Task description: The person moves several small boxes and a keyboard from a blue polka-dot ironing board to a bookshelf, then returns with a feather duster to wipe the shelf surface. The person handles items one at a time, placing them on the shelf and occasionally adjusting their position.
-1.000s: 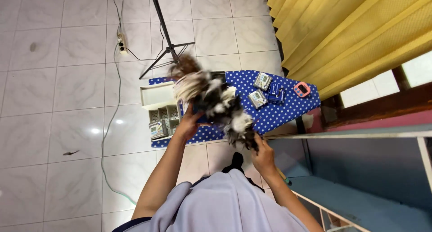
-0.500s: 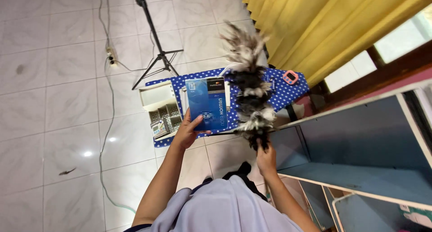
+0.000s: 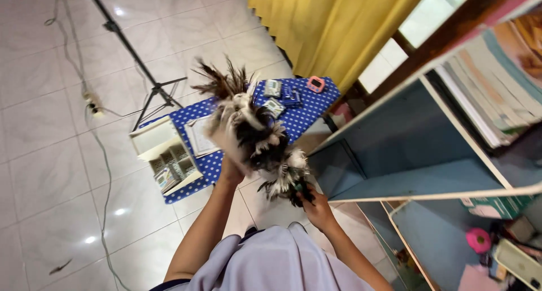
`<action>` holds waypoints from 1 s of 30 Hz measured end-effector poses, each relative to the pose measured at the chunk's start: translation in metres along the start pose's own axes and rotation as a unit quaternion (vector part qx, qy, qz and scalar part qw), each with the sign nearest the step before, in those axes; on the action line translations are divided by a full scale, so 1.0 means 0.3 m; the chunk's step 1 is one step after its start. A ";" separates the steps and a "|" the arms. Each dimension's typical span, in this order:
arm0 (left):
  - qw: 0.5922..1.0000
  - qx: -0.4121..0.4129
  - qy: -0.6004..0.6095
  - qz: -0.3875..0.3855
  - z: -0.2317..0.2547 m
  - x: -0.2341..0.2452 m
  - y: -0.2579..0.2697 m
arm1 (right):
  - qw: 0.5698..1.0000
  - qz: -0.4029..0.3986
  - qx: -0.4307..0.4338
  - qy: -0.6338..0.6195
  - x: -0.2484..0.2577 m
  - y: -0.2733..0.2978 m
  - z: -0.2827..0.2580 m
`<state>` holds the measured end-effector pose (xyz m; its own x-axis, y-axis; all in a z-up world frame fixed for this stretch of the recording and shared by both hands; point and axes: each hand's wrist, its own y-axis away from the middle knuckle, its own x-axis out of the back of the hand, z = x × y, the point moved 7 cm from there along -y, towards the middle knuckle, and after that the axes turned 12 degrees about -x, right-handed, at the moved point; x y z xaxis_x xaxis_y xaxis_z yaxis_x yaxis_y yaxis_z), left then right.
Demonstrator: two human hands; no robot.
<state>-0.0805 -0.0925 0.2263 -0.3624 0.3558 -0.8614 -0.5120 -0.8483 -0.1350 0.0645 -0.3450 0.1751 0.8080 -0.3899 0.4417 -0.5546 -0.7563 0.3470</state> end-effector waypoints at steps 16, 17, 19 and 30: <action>0.964 0.240 0.093 -0.068 -0.588 -0.482 0.229 | 0.965 0.217 0.081 0.124 0.462 0.494 0.172; 0.961 0.249 0.095 -0.070 -0.614 -0.506 0.252 | 0.958 0.209 0.078 0.181 0.459 0.519 0.185; 0.958 0.262 0.092 -0.076 -0.659 -0.535 0.295 | 0.951 0.225 0.075 0.198 0.483 0.567 0.214; 0.947 0.285 0.123 -0.089 -0.822 -0.665 0.493 | 0.948 0.304 0.092 0.023 0.668 0.777 0.437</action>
<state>0.1081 -0.3855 0.2573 -0.0749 0.3108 -0.9475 -0.9099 -0.4101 -0.0625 0.1232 -0.6682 0.2360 0.3384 -0.7628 0.5510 -0.8676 -0.4797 -0.1312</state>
